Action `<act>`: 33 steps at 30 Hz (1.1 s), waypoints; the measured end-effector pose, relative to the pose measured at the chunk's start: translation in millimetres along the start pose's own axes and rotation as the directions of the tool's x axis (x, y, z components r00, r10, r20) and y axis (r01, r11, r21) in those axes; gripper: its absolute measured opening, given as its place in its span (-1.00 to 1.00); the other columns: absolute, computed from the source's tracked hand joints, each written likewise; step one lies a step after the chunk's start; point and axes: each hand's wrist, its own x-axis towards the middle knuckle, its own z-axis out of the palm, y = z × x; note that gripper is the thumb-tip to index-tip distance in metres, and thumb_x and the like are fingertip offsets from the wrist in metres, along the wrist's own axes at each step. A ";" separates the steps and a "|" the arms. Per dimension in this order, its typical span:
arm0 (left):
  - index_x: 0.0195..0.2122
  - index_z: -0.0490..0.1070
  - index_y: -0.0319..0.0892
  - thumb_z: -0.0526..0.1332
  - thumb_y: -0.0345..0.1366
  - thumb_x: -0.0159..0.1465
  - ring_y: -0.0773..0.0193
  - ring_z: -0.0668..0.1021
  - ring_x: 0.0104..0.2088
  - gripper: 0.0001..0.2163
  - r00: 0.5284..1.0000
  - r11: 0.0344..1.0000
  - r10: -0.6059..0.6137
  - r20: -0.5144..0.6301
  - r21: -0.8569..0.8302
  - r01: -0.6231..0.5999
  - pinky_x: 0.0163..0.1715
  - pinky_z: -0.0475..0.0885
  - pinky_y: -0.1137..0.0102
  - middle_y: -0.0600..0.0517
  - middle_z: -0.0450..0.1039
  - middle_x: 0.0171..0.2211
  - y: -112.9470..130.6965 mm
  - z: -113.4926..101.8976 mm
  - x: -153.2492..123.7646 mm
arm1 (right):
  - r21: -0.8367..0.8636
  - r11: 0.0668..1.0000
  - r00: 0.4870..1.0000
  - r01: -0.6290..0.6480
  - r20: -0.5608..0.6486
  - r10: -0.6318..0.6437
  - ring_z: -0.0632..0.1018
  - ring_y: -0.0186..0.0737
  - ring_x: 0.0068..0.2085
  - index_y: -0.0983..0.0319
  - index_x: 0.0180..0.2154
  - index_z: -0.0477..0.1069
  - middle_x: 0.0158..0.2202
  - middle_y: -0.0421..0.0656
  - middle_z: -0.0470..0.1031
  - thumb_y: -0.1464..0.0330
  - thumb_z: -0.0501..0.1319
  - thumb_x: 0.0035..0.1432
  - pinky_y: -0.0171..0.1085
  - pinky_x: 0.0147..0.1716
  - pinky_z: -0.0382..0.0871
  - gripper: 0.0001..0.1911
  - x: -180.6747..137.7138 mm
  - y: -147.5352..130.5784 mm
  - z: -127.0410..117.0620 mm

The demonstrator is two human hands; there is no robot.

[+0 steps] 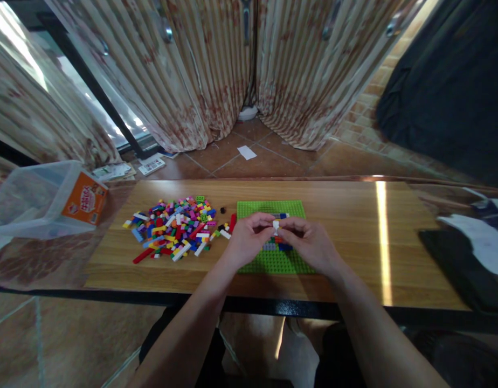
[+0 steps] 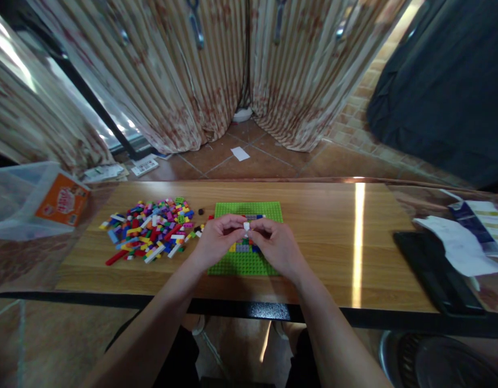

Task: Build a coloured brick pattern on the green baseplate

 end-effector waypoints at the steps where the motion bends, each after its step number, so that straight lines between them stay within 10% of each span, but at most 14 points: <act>1: -0.23 0.48 -0.23 0.30 -0.42 0.12 0.30 0.59 -0.34 -0.83 1.000 1.000 0.000 0.004 0.001 0.000 -0.23 0.50 0.38 0.00 0.59 -0.33 -0.1 2.3 -0.6 | -0.004 1.000 1.000 -0.001 -0.005 0.001 0.57 -0.23 -0.29 0.23 -0.25 0.56 -0.30 -0.13 0.62 0.16 0.30 0.08 -0.25 -0.24 0.44 -0.71 -0.8 -0.8 -1.4; 10: -0.20 0.51 -0.21 0.24 -0.35 0.23 0.25 0.61 -0.28 -0.86 0.995 0.961 0.061 -0.074 0.274 -0.039 -0.22 0.52 0.37 -0.02 0.60 -0.29 -1.7 -1.2 -1.4 | -0.247 0.934 0.964 -0.258 -0.003 0.266 0.39 -0.36 -0.58 0.25 -0.52 0.53 -0.64 -0.21 0.45 0.15 0.29 -0.01 -0.36 -0.59 0.23 -0.71 -10.0 0.5 -48.5; 17: -0.15 0.53 -0.28 0.21 -0.38 0.24 0.13 0.62 -0.25 -0.81 0.977 0.711 0.041 -0.211 0.693 0.120 -0.17 0.50 0.27 -0.13 0.61 -0.23 10.2 -25.6 2.4 | -0.400 0.856 0.928 -0.327 0.034 0.370 0.44 -0.33 -0.63 0.24 -0.55 0.52 -0.66 -0.20 0.47 0.23 0.27 0.02 -0.36 -0.61 0.28 -0.77 -11.7 9.3 -47.1; 33: -0.08 0.51 -0.28 0.19 -0.42 0.26 0.12 0.62 -0.23 -0.77 0.991 0.653 -0.016 -0.134 0.749 0.112 -0.13 0.50 0.24 -0.15 0.61 -0.24 9.1 -19.6 -3.4 | -0.207 0.883 0.901 -0.422 0.014 0.434 0.49 -0.34 -0.58 0.26 -0.52 0.53 -0.60 -0.15 0.53 0.18 0.34 0.02 -0.39 -0.59 0.43 -0.73 -6.2 13.5 -39.2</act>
